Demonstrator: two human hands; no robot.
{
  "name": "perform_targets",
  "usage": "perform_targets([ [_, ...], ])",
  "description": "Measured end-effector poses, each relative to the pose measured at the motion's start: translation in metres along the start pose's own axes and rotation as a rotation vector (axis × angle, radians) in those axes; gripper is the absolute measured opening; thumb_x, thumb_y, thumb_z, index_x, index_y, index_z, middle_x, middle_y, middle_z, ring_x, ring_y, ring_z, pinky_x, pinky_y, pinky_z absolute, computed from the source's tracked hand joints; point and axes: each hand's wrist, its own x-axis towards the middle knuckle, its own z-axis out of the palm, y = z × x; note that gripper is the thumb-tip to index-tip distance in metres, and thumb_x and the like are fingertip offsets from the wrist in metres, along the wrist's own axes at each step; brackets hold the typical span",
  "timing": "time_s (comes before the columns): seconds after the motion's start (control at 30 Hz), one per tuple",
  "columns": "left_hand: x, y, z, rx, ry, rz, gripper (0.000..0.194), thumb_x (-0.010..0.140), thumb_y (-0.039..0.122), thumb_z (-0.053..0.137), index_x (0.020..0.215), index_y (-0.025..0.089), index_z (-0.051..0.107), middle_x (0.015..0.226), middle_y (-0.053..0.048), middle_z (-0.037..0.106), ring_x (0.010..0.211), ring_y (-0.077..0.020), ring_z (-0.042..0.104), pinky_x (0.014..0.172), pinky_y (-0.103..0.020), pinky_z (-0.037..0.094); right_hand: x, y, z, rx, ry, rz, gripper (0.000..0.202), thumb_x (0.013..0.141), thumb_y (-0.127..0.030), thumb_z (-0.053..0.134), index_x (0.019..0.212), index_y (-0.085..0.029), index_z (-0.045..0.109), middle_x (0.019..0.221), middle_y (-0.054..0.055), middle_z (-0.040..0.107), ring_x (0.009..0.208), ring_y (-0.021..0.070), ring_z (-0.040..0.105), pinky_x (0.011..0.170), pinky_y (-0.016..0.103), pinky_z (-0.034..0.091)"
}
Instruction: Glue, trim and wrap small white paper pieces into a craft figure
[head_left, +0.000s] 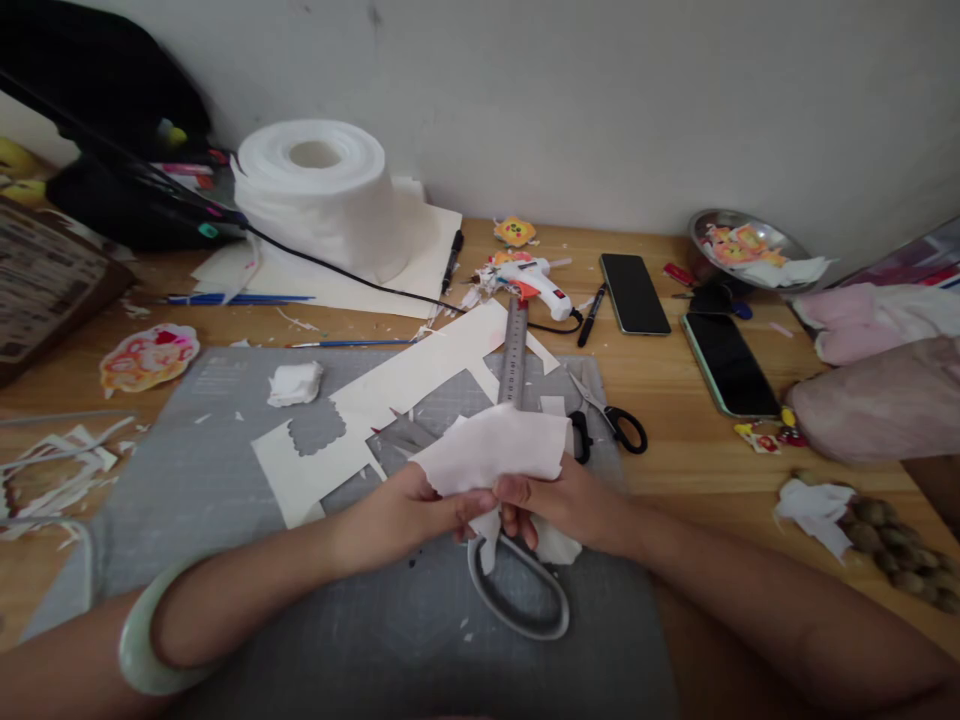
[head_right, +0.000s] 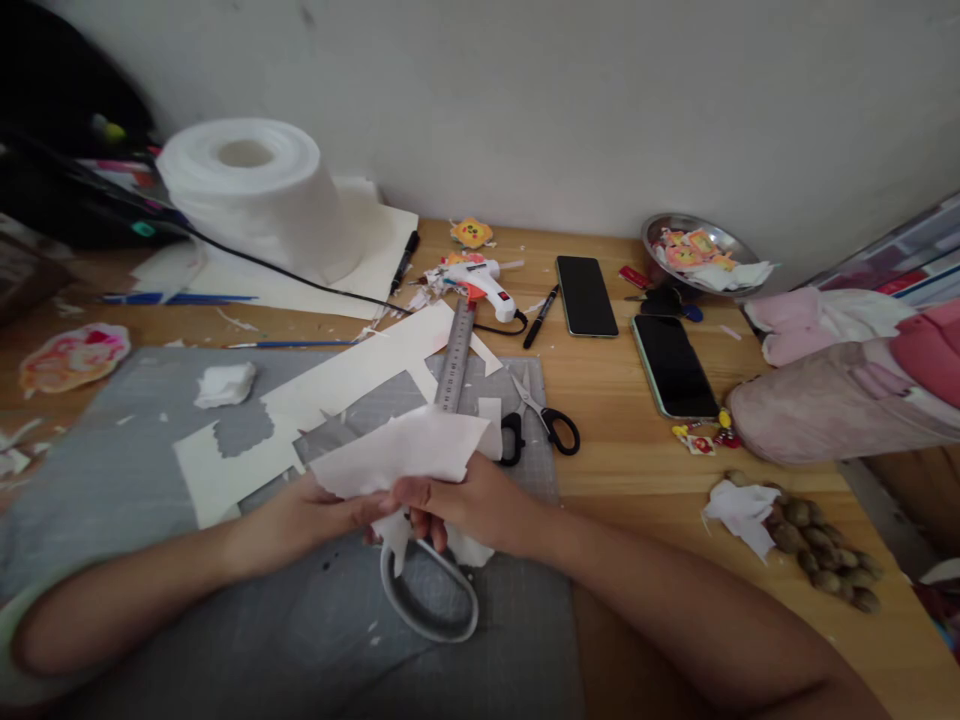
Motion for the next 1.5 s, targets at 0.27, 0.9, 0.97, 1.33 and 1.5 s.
perform_targets([
  [0.27, -0.001, 0.001, -0.001, 0.089, -0.025, 0.014, 0.018, 0.079, 0.030, 0.051, 0.084, 0.018, 0.063, 0.083, -0.002, 0.067, 0.079, -0.0169, 0.059, 0.065, -0.021, 0.043, 0.000, -0.002, 0.002, -0.088, 0.001, 0.017, 0.045, 0.072, -0.059, 0.048, 0.062, -0.015, 0.048, 0.049, -0.005, 0.047, 0.036, 0.0037, 0.041, 0.035, 0.017, 0.033],
  [0.9, 0.001, -0.004, -0.002, -0.149, 0.030, 0.098, 0.036, 0.079, 0.044, 0.051, 0.072, 0.010, 0.061, 0.063, -0.004, 0.061, 0.056, -0.0126, 0.052, 0.050, -0.021, 0.041, 0.003, 0.005, -0.001, 0.049, -0.009, 0.001, 0.037, 0.071, -0.047, 0.057, 0.059, -0.013, 0.050, 0.050, -0.004, 0.051, 0.037, 0.0037, 0.045, 0.033, 0.015, 0.035],
  [0.97, 0.003, -0.007, -0.003, -0.207, 0.037, 0.104, 0.035, 0.079, 0.043, 0.050, 0.077, 0.010, 0.061, 0.064, -0.006, 0.061, 0.054, -0.0135, 0.053, 0.046, -0.022, 0.041, 0.003, 0.007, -0.003, 0.038, -0.031, -0.027, 0.036, 0.075, -0.045, 0.055, 0.058, -0.013, 0.050, 0.051, -0.003, 0.051, 0.037, 0.0035, 0.046, 0.035, 0.015, 0.036],
  [1.33, 0.003, -0.008, -0.005, -0.395, 0.135, 0.118, 0.030, 0.073, 0.041, 0.057, 0.072, 0.011, 0.059, 0.056, -0.001, 0.057, 0.044, -0.0117, 0.051, 0.035, -0.020, 0.040, 0.005, 0.004, -0.003, 0.075, -0.067, -0.019, 0.040, 0.073, -0.049, 0.056, 0.057, -0.013, 0.048, 0.049, -0.004, 0.050, 0.035, 0.0033, 0.044, 0.034, 0.015, 0.035],
  [1.5, 0.002, -0.007, -0.003, -0.185, 0.088, 0.080, 0.036, 0.070, 0.047, 0.059, 0.071, 0.012, 0.058, 0.059, -0.002, 0.058, 0.050, -0.0114, 0.050, 0.043, -0.021, 0.040, 0.003, 0.004, -0.002, 0.075, -0.008, -0.020, 0.033, 0.075, -0.043, 0.057, 0.061, -0.013, 0.052, 0.048, -0.004, 0.052, 0.035, 0.0039, 0.045, 0.035, 0.015, 0.036],
])
